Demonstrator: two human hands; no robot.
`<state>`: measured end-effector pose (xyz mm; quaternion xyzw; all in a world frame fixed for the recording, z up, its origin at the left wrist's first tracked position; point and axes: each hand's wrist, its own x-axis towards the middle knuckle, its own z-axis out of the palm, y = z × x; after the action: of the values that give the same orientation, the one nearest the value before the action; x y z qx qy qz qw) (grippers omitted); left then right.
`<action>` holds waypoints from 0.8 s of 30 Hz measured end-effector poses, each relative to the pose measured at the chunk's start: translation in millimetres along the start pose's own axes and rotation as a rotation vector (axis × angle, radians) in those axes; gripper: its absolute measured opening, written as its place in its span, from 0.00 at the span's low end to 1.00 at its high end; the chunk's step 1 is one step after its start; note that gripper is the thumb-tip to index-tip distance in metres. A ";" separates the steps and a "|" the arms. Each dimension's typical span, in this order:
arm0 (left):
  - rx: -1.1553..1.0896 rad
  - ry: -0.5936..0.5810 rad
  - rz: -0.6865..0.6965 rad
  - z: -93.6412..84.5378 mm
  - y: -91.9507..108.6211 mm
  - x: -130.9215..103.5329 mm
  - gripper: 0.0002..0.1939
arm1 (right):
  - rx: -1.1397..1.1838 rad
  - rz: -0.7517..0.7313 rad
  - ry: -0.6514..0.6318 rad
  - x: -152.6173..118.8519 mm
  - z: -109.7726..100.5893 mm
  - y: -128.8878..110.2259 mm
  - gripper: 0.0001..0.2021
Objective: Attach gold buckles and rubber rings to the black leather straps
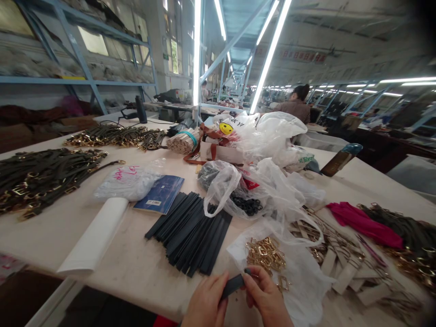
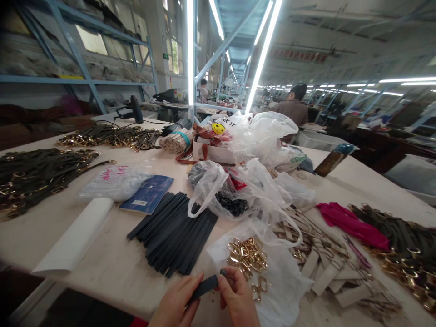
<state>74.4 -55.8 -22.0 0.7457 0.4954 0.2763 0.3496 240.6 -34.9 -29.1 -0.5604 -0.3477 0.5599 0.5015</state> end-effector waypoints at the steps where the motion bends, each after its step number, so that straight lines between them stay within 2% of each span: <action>1: -0.090 -0.012 -0.036 0.7 0.6 -0.5 0.30 | -0.014 -0.015 0.006 -0.5 0.5 -1.0 0.21; 8: -0.875 -0.146 -0.284 5.9 7.0 -3.8 0.41 | -0.091 -0.088 -0.003 2.5 -4.7 -9.0 0.16; 12: -1.170 -0.161 -0.429 7.0 6.7 -7.2 0.42 | -0.119 -0.084 -0.022 4.1 -6.1 -10.2 0.15; 15: -1.296 -0.150 -0.496 7.2 7.7 -8.1 0.42 | -0.103 -0.077 -0.026 4.9 -4.8 -10.6 0.15; 18: -1.301 -0.156 -0.523 6.6 9.8 -7.4 0.42 | -0.063 -0.060 -0.022 6.1 -4.1 -9.9 0.16; 20: -1.180 -0.192 -0.483 4.3 11.5 -6.4 0.38 | -0.029 -0.050 -0.022 6.2 -4.3 -9.2 0.17; 22: -0.909 -0.202 -0.356 -0.3 13.3 -5.0 0.33 | 0.046 -0.001 -0.055 4.6 -4.8 -9.0 0.18; 24: -0.565 -0.140 -0.203 -6.7 15.8 -2.7 0.27 | 0.209 0.097 -0.122 1.1 -4.9 -9.2 0.18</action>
<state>77.0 -60.8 -5.6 0.5831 0.4456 0.3146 0.6021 247.1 -32.4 -21.3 -0.4861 -0.2899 0.6499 0.5072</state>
